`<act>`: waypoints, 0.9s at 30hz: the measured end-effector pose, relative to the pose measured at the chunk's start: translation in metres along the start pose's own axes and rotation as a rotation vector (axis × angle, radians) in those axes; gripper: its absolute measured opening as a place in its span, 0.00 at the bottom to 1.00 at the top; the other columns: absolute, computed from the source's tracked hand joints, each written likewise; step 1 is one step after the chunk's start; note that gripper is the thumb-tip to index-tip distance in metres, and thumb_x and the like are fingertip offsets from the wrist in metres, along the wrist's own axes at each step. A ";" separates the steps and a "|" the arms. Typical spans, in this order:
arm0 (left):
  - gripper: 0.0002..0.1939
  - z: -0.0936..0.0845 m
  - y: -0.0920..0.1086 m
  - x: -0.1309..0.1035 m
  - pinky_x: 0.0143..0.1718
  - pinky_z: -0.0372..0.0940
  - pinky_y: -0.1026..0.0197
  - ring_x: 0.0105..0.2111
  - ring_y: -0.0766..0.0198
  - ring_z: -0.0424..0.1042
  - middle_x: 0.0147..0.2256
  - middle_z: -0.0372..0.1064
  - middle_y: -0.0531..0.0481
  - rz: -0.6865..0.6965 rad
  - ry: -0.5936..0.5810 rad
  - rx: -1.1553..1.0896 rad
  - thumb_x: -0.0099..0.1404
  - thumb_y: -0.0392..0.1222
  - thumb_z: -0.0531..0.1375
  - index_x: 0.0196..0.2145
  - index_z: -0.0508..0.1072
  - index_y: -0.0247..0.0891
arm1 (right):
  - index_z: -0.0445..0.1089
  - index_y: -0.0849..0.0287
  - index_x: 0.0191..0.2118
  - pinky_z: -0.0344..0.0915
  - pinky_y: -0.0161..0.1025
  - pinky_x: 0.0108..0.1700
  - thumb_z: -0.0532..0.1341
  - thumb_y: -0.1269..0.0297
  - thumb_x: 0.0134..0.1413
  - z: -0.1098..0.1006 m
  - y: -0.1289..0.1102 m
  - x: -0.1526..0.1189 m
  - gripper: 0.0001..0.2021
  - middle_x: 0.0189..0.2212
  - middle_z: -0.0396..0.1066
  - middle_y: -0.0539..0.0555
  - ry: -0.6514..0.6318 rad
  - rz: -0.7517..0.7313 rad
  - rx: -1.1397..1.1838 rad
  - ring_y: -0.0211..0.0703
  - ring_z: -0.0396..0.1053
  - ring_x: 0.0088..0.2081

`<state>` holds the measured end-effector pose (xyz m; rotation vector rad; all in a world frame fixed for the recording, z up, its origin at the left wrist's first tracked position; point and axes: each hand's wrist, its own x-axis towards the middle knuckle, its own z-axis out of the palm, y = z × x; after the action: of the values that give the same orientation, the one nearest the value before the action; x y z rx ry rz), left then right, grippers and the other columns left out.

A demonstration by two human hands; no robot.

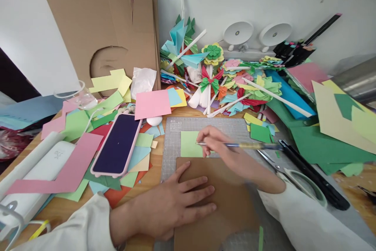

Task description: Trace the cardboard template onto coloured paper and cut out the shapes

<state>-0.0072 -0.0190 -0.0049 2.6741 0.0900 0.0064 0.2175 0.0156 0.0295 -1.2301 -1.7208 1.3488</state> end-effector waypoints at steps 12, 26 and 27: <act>0.36 0.004 -0.001 -0.002 0.62 0.35 0.30 0.65 0.45 0.48 0.65 0.51 0.36 0.014 0.070 0.015 0.63 0.41 0.55 0.66 0.49 0.33 | 0.51 0.55 0.21 0.51 0.34 0.25 0.62 0.63 0.50 0.046 0.030 0.035 0.17 0.18 0.52 0.42 0.046 0.015 -0.187 0.34 0.52 0.22; 0.37 0.003 0.000 -0.001 0.63 0.34 0.32 0.65 0.45 0.48 0.65 0.51 0.37 -0.003 0.057 0.006 0.62 0.41 0.56 0.66 0.50 0.34 | 0.49 0.56 0.21 0.49 0.34 0.25 0.57 0.69 0.49 0.047 0.033 0.035 0.14 0.18 0.51 0.42 0.050 -0.096 -0.278 0.34 0.50 0.22; 0.37 0.003 0.000 -0.001 0.63 0.34 0.32 0.65 0.45 0.48 0.65 0.52 0.37 -0.003 0.060 0.005 0.62 0.41 0.56 0.66 0.50 0.34 | 0.48 0.56 0.21 0.49 0.34 0.25 0.56 0.70 0.48 0.046 0.033 0.034 0.14 0.17 0.51 0.42 0.060 -0.096 -0.281 0.34 0.50 0.22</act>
<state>-0.0080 -0.0204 -0.0074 2.6789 0.1132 0.0853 0.1743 0.0309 -0.0174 -1.3057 -1.9482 1.0291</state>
